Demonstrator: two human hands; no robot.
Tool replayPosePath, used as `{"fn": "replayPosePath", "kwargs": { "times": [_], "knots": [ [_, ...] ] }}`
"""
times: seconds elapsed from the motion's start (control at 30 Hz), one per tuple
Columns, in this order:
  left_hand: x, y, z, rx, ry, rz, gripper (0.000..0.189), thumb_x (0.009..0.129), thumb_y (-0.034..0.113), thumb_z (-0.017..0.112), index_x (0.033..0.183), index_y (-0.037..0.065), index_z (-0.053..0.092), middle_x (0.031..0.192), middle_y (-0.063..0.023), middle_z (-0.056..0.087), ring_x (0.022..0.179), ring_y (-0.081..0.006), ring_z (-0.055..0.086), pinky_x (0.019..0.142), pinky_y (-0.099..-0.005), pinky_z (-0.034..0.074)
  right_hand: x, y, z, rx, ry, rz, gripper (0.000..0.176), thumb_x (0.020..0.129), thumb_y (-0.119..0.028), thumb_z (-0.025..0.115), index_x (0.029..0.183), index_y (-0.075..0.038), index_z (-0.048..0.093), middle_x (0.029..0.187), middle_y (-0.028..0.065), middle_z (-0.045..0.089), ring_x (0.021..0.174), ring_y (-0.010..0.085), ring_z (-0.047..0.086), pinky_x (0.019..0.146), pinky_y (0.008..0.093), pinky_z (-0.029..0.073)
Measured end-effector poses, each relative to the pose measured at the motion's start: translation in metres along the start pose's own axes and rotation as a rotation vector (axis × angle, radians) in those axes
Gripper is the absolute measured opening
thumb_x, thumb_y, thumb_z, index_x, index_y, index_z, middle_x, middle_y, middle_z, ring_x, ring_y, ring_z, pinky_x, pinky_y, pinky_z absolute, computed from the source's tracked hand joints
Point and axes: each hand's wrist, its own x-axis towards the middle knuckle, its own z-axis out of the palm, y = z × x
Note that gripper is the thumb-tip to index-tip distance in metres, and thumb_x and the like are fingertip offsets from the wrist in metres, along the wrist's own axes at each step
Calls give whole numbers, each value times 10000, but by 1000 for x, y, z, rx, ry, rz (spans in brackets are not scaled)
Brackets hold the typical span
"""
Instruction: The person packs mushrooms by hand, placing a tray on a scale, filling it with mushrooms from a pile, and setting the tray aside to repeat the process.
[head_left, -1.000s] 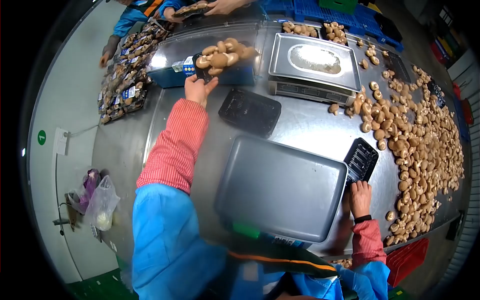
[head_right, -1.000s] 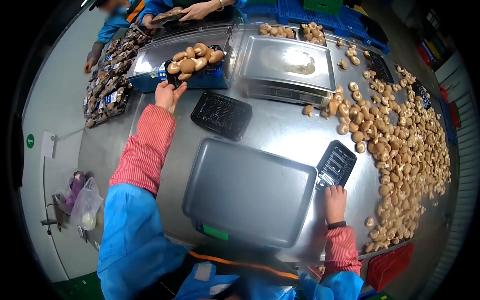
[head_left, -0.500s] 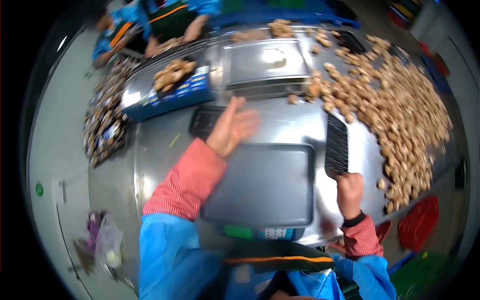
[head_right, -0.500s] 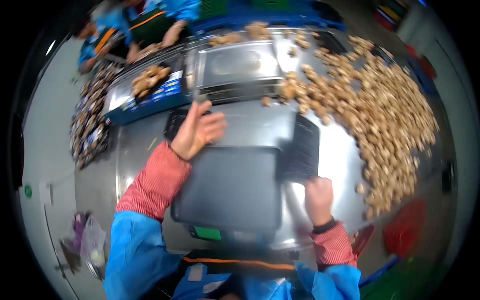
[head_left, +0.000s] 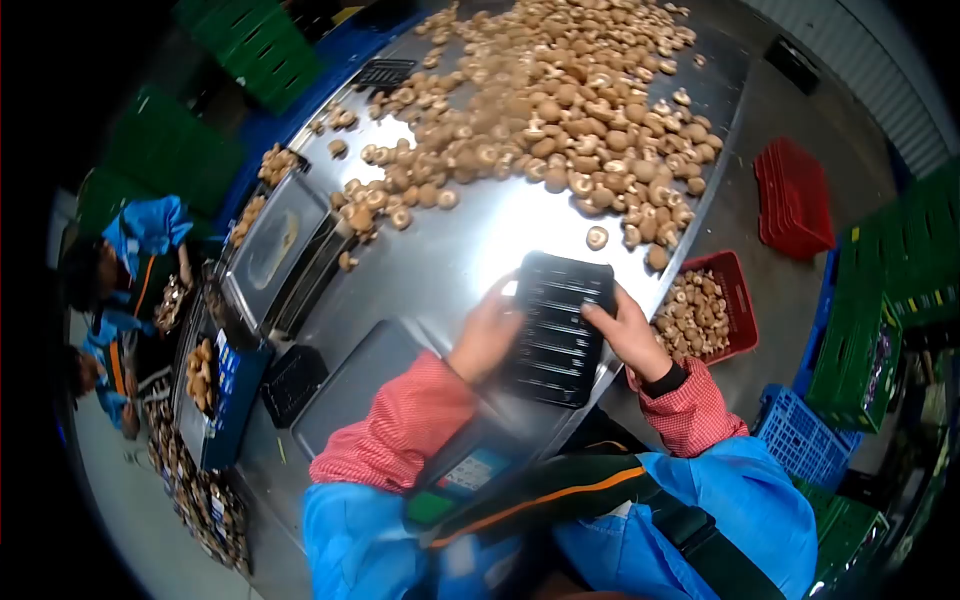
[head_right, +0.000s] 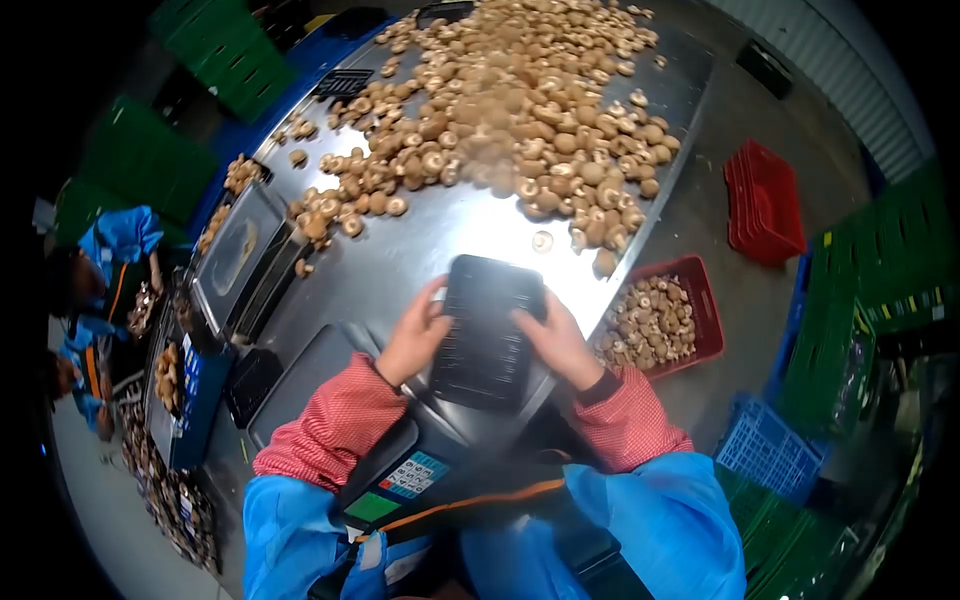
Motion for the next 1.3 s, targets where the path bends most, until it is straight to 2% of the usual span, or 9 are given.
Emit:
{"fn": "replayPosePath", "kwargs": {
  "times": [0.13, 0.17, 0.33, 0.47, 0.67, 0.8, 1.03, 1.1, 1.3],
  "knots": [
    [57, 35, 62, 86, -160, 112, 635, 901, 181, 655, 1450, 14, 382, 1242, -253, 599, 1169, -330, 587, 1028, -373, 417, -10, 45, -74, 245, 358, 125, 347, 929, -83, 579, 1260, 19, 543, 1142, 70, 638, 1012, 157, 595, 900, 295, 476],
    [78, 32, 69, 339, -204, 307, 725, 848, 195, 709, 1464, 29, 365, 1366, -239, 511, 1300, -380, 466, 1070, -398, 378, -13, 54, -99, 208, 451, 102, 341, 927, -83, 570, 1252, 18, 548, 1150, 71, 638, 1018, 159, 594, 898, 295, 476],
    [149, 42, 152, 1010, -312, 731, 736, 756, 127, 698, 1430, 235, 426, 1531, -95, 328, 1419, -343, 293, 1077, -674, 244, -29, 75, -192, 58, 839, 78, 364, 917, -61, 541, 1273, 18, 534, 1170, 76, 630, 1030, 174, 596, 925, 301, 460],
    [216, 27, 193, 1121, -450, 889, 683, 846, 159, 605, 1483, 238, 369, 1593, -62, 250, 1458, -308, 233, 1115, -657, 214, -34, 72, -214, 138, 912, 118, 402, 916, -28, 525, 1314, 27, 496, 1209, 95, 613, 1064, 192, 586, 957, 307, 441],
    [249, 18, 204, 1207, -475, 877, 758, 770, 415, 713, 1456, 353, 396, 1572, -26, 292, 1466, -287, 207, 1108, -674, 205, -6, 75, -215, -15, 862, 193, 393, 941, -43, 520, 1326, 31, 486, 1199, 113, 620, 1047, 190, 598, 933, 316, 462],
    [249, 17, 201, 1208, -370, 806, 578, 786, 398, 681, 1341, 318, 537, 1531, -9, 350, 1428, -310, 268, 1078, -678, 242, 21, 114, -231, -504, 745, 93, 445, 893, -101, 596, 1313, 11, 500, 1176, 215, 599, 1161, 361, 505, 1031, 437, 356],
    [250, -1, 186, 1202, -156, 798, 531, 808, 281, 652, 1318, 156, 571, 1489, 4, 413, 1336, -347, 378, 1054, -583, 289, 55, 39, -206, -902, 632, 160, 368, 914, -128, 552, 1258, -4, 511, 956, 278, 660, 860, 454, 643, 787, 532, 484],
    [252, -6, 182, 1224, -180, 723, 501, 859, 300, 597, 1347, 192, 560, 1527, 12, 375, 1382, -384, 336, 1085, -655, 251, 62, 35, -202, -1021, 541, 245, 329, 912, -119, 545, 1217, 0, 511, 900, 286, 659, 785, 467, 644, 721, 547, 496],
    [247, 5, 151, 1029, -162, 660, 621, 804, 281, 691, 1386, 193, 492, 1510, -92, 377, 1351, -325, 388, 1093, -590, 272, 111, 36, -176, -1150, 516, 160, 241, 857, -56, 546, 1066, 44, 477, 719, 278, 642, 683, 448, 645, 600, 549, 499]
  ]
}}
